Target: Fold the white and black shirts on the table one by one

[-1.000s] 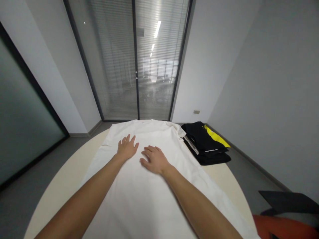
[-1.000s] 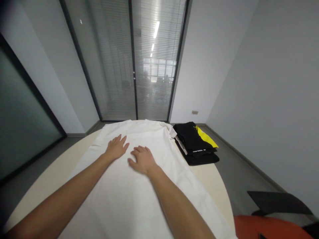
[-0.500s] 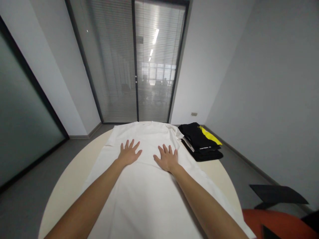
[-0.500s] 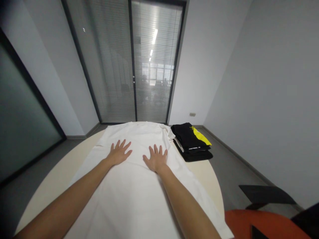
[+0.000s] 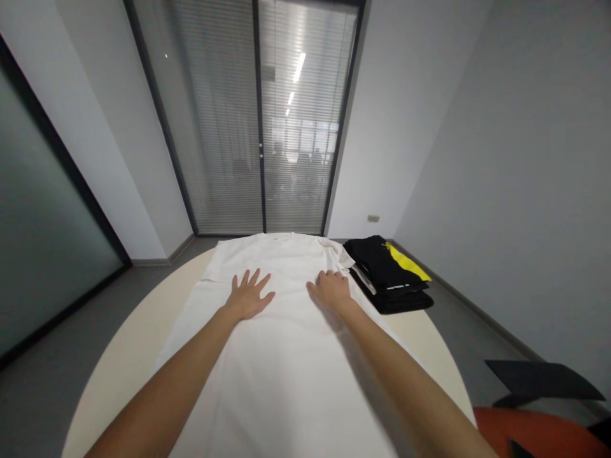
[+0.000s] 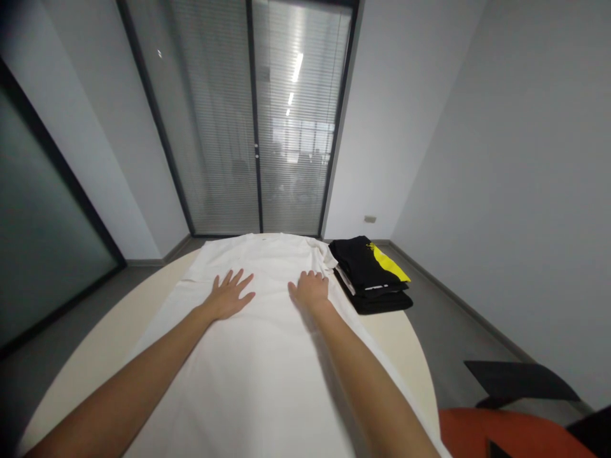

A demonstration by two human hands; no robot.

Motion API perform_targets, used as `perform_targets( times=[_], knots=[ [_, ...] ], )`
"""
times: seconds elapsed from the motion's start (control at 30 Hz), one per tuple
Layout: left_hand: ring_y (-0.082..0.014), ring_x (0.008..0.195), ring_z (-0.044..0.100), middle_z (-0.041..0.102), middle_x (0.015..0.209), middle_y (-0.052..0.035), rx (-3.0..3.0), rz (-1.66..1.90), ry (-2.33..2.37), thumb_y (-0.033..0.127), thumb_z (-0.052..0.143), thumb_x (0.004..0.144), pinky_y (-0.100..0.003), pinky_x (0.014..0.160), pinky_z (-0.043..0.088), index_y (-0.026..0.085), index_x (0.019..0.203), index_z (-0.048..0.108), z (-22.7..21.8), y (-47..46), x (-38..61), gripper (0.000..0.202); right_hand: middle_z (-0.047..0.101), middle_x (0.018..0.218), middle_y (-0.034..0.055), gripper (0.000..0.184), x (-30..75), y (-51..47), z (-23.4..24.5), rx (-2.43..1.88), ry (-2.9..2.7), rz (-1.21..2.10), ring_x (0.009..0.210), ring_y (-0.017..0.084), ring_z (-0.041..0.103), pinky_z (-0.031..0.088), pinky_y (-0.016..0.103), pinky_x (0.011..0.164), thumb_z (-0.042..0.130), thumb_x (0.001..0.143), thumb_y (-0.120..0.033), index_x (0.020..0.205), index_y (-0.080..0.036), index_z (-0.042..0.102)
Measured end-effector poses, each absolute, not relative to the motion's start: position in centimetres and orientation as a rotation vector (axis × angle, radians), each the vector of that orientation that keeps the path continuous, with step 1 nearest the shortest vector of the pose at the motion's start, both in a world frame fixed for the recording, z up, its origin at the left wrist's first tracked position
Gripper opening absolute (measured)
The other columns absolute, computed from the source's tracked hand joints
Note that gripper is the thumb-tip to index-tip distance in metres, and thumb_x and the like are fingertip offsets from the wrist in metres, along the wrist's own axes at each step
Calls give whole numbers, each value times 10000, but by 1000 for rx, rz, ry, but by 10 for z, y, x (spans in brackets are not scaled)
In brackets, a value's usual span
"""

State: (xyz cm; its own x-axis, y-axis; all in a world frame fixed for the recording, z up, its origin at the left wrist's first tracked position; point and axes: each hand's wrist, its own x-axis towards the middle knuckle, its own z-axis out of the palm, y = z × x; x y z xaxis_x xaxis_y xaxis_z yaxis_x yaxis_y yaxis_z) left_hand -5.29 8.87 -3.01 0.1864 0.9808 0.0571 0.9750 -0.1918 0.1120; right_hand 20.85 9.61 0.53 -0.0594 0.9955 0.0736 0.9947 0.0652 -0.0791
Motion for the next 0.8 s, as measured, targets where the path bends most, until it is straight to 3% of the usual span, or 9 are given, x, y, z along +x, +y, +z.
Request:
perform_targets(
  times=[0.07, 0.2, 0.27, 0.37, 0.47, 0.53, 0.67, 0.8],
  knots=[
    [-389, 1525, 107, 184, 1666, -68, 2391, 181, 1943, 676, 306, 948, -661, 1174, 66, 348, 1570, 288, -31, 88, -54, 703, 551, 1394, 219, 630, 205, 106, 5, -2035, -2206, -59, 1326, 377, 440, 315, 508, 1067, 401, 951, -564, 1388, -134, 544],
    [-395, 1522, 120, 198, 1662, -70, 2417, 203, 1920, 681, 313, 948, -661, 1172, 76, 350, 1565, 301, -32, 88, -55, 701, 252, 1642, 94, 685, 208, 120, -13, -1936, -2323, 56, 1497, 377, 175, 144, 576, 1155, 331, 966, -612, 1565, -280, 310],
    [-393, 1521, 132, 212, 1659, -70, 2414, 219, 1941, 661, 313, 958, -655, 1175, 83, 341, 1563, 313, -32, 88, -54, 684, 189, 1665, 60, 722, 211, 124, -22, -1970, -2328, 159, 1509, 401, 111, 82, 608, 1158, 275, 960, -664, 1584, -301, 261],
    [-386, 1518, 154, 232, 1653, -67, 2406, 231, 1964, 639, 320, 965, -639, 1182, 96, 329, 1556, 336, -31, 88, -53, 668, 246, 1645, 84, 772, 210, 127, -22, -1979, -2304, 168, 1484, 434, 164, 112, 626, 1138, 333, 920, -708, 1565, -283, 314],
    [-391, 1515, 163, 242, 1649, -73, 2435, 236, 1963, 639, 339, 961, -622, 1192, 87, 321, 1555, 343, -31, 89, -52, 674, 482, 1484, 160, 696, 204, 134, -13, -1974, -2236, 56, 1357, 425, 382, 219, 603, 1092, 413, 904, -672, 1417, -215, 525],
    [-393, 1512, 171, 248, 1647, -77, 2452, 236, 1964, 633, 349, 961, -611, 1198, 83, 319, 1554, 346, -32, 90, -53, 671, 551, 1395, 183, 629, 198, 144, -7, -1934, -2196, -41, 1289, 385, 452, 257, 554, 1082, 419, 922, -621, 1339, -179, 582],
    [-384, 1511, 183, 251, 1646, -70, 2463, 238, 1963, 621, 367, 960, -581, 1207, 109, 318, 1554, 348, -33, 94, -54, 667, 418, 1545, 137, 665, 189, 173, -3, -1849, -2227, -14, 1392, 311, 369, 283, 463, 1110, 369, 956, -606, 1477, -199, 440],
    [-378, 1516, 168, 245, 1648, -71, 2463, 232, 1952, 619, 378, 957, -571, 1212, 114, 311, 1553, 352, -31, 95, -53, 672, 325, 1610, 114, 741, 183, 200, -7, -1921, -2256, 126, 1462, 324, 285, 232, 492, 1152, 264, 971, -657, 1573, -224, 291]
  ],
)
